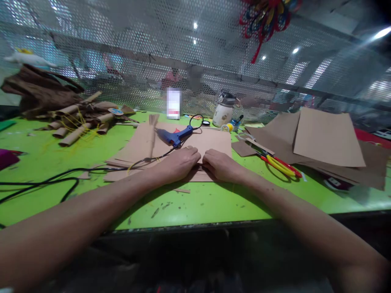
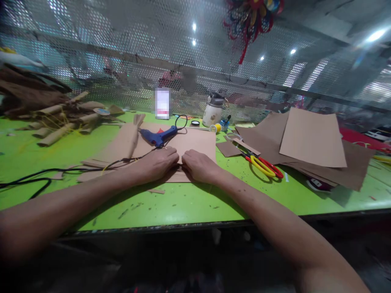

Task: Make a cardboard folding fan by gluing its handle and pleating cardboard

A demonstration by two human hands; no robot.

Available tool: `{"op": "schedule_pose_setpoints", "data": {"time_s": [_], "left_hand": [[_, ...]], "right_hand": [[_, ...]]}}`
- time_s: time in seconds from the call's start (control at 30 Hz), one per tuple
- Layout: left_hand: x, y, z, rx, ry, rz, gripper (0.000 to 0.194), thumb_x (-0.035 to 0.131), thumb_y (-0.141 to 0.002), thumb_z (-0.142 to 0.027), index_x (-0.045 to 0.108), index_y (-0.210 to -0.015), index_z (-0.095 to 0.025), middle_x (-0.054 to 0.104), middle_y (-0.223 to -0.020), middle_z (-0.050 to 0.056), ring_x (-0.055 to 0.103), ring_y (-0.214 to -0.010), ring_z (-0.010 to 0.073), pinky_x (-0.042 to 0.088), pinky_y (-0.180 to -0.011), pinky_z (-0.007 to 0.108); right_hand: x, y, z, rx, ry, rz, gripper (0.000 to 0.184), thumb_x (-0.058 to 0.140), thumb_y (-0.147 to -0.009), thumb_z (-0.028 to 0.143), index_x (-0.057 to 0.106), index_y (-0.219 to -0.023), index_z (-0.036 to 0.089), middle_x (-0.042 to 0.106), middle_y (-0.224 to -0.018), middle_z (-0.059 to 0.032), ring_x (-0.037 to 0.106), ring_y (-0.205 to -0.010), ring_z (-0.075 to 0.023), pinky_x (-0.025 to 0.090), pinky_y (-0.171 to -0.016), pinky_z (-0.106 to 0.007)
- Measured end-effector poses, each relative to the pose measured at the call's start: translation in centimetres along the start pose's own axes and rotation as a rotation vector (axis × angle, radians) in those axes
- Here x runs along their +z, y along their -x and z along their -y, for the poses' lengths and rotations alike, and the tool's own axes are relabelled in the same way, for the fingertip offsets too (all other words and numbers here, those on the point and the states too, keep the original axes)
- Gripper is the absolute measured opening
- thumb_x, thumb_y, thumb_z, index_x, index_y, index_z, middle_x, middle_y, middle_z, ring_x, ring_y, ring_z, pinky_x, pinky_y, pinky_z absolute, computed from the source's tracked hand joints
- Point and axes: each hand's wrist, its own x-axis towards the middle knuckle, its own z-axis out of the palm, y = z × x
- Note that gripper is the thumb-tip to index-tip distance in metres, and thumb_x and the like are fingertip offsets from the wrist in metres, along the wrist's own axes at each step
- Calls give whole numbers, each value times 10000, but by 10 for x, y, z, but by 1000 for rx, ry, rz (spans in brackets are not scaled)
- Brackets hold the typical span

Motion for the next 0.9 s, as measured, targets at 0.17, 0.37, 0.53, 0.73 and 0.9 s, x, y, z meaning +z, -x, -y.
{"op": "schedule_pose_setpoints", "data": {"time_s": [0.17,0.37,0.53,0.73,0.9], "left_hand": [[3,1,8,-48,133,5,196,422,-912,-227,556,-788,-154,523,-806,53,487,-694,157,368,-619,277],[2,1,8,48,106,-14,192,455,-878,-211,530,-712,-151,484,-760,47,444,-653,146,347,-590,269],[-3,1,5,96,88,-12,133,481,-855,-185,521,-736,-144,477,-783,52,431,-658,147,357,-594,272],[-12,4,3,123,105,30,120,471,-861,-166,522,-754,-144,486,-795,55,439,-680,151,374,-622,278],[-9,6,7,133,129,15,121,475,-846,-163,525,-737,-149,482,-778,52,437,-664,147,370,-609,279]], "right_hand": [[4,2,2,-46,23,-55,79,449,-865,148,508,-813,149,532,-798,-89,447,-748,-196,347,-637,-299],[0,2,2,-79,18,-40,75,459,-854,147,497,-790,160,509,-776,-73,419,-717,-186,332,-613,-297],[-1,5,0,-42,-48,8,36,482,-847,165,498,-814,168,499,-806,-65,430,-731,-181,341,-611,-291],[-1,15,-4,-14,-129,4,39,480,-860,148,502,-851,179,498,-863,-66,459,-810,-189,378,-664,-293],[-2,23,-10,50,-155,12,118,494,-813,80,506,-878,178,522,-886,-72,467,-821,-191,380,-659,-290]]}}
